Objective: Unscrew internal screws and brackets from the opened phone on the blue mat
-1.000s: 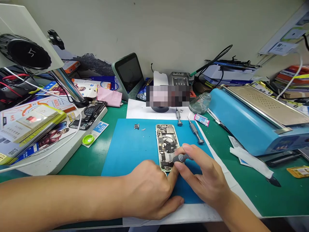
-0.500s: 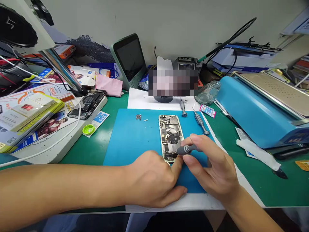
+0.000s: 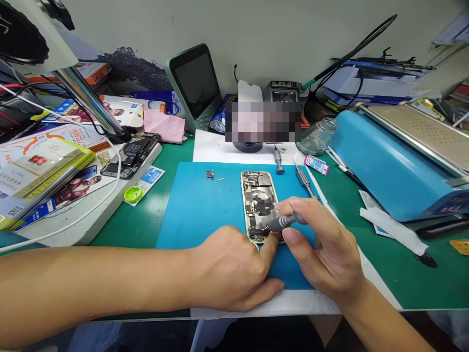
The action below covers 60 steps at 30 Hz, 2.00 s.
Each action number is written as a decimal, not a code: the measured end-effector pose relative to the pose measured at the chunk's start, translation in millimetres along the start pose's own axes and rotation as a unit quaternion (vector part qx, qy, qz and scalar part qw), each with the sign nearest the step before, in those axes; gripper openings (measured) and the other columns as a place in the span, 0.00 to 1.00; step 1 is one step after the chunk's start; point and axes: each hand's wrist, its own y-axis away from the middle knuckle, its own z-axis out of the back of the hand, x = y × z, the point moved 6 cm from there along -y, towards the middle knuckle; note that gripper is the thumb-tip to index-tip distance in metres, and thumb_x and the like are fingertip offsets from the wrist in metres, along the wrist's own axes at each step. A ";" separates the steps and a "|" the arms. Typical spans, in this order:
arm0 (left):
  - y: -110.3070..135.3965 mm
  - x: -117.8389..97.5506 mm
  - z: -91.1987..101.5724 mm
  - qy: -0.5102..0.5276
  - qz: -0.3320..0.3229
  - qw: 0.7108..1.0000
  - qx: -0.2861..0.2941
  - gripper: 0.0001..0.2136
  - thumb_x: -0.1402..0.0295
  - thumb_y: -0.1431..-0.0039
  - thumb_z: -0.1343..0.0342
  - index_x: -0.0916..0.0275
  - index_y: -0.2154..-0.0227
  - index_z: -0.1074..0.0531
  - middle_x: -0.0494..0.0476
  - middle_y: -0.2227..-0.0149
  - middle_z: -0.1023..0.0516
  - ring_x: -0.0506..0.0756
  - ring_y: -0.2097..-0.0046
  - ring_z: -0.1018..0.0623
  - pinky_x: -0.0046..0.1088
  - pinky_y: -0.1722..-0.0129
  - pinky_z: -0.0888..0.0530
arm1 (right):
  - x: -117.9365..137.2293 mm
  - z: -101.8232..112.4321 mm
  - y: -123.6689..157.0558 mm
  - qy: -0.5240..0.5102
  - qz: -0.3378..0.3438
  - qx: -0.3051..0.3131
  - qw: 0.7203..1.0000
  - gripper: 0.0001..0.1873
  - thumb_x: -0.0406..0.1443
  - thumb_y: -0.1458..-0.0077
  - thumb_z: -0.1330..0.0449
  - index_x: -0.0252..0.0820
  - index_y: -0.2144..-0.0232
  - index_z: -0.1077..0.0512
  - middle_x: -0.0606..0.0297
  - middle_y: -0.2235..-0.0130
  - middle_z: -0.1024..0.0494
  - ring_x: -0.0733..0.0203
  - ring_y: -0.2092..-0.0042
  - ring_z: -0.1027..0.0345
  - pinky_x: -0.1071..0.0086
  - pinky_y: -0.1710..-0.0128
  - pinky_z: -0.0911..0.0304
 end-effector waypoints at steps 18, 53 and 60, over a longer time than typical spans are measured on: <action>-0.2 1.3 -0.1 0.002 0.004 1.000 0.007 0.21 0.54 0.26 0.53 0.71 0.49 0.36 0.56 0.73 0.19 0.62 0.77 0.20 0.40 0.82 0.31 | 0.9 0.2 -0.1 0.030 -0.002 -0.008 1.000 0.42 0.22 0.41 0.37 0.49 0.29 0.40 0.57 0.49 0.17 0.55 0.57 0.21 0.58 0.58 0.22; 3.2 3.0 -3.1 0.012 0.019 0.999 0.044 0.30 0.54 0.25 0.56 0.76 0.33 0.38 0.58 0.75 0.20 0.64 0.75 0.19 0.39 0.76 0.25 | -35.4 52.6 22.0 0.197 -0.216 -0.212 0.932 0.26 0.33 0.39 0.33 0.50 0.39 0.27 0.61 0.58 0.17 0.54 0.64 0.21 0.58 0.60 0.19; 2.5 5.4 -0.1 0.037 0.039 0.998 0.039 0.29 0.55 0.26 0.55 0.73 0.33 0.36 0.58 0.74 0.20 0.64 0.74 0.19 0.40 0.75 0.25 | -40.6 51.8 22.5 0.188 -0.243 -0.195 0.931 0.27 0.33 0.39 0.34 0.50 0.39 0.28 0.62 0.57 0.17 0.57 0.63 0.22 0.59 0.58 0.20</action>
